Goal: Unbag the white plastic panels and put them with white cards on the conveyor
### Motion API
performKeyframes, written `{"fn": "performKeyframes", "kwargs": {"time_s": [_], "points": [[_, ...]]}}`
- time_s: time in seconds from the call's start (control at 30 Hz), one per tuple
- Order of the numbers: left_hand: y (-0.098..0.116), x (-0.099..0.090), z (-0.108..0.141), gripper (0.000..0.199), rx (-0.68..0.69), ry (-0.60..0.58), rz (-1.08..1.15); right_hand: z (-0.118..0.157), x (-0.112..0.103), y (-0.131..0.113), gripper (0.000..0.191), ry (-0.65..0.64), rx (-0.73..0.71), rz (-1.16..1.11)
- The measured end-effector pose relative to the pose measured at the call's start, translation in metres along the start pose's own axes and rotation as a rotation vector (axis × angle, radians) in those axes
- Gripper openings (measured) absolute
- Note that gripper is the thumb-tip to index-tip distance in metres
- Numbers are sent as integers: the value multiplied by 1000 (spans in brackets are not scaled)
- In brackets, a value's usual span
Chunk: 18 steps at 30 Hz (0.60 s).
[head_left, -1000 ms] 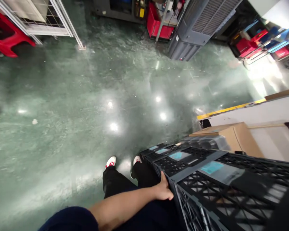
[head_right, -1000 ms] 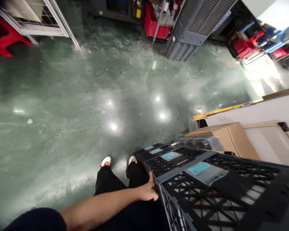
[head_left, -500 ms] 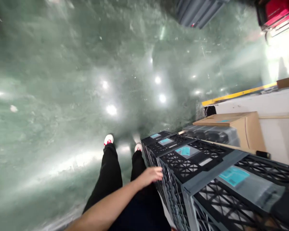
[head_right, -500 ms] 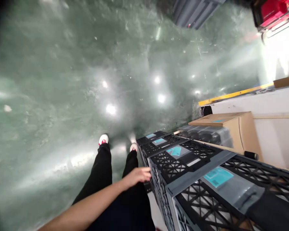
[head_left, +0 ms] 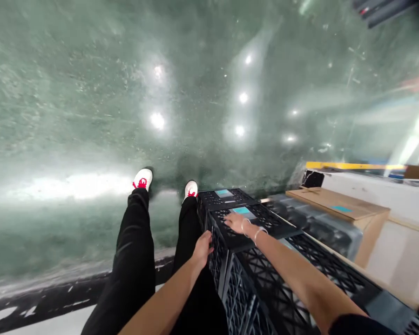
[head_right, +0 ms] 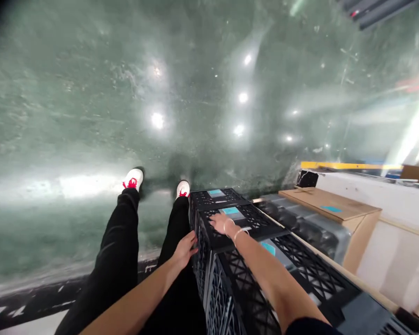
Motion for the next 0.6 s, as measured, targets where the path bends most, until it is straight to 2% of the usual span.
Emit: {"fn": "performKeyframes", "kwargs": {"time_s": [0.1, 0.13, 0.2, 0.43, 0.6], "points": [[-13, 9, -53, 43, 6, 45, 66, 0, 73, 36, 39, -97, 63, -12], [-15, 11, -64, 46, 14, 45, 86, -1, 88, 43, 41, -114, 74, -22], [-19, 14, -78, 53, 25, 20, 117, -7, 107, 51, 45, -134, 77, -46], [-21, 10, -78, 65, -25, -61, 80, -26, 127, 62, 52, -273, 49, -143], [-19, 13, -77, 65, -24, -93, 36, -27, 125, 62, 52, -297, 32, -195]]}}
Point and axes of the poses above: each hand's wrist, its own z-axis away from the middle knuckle, its own x-axis out of the palm, y = z × x, the point moved 10 cm from there along -z, towards the middle knuckle, and after that the axes turned 4 degrees about z, right-handed, at the moved point
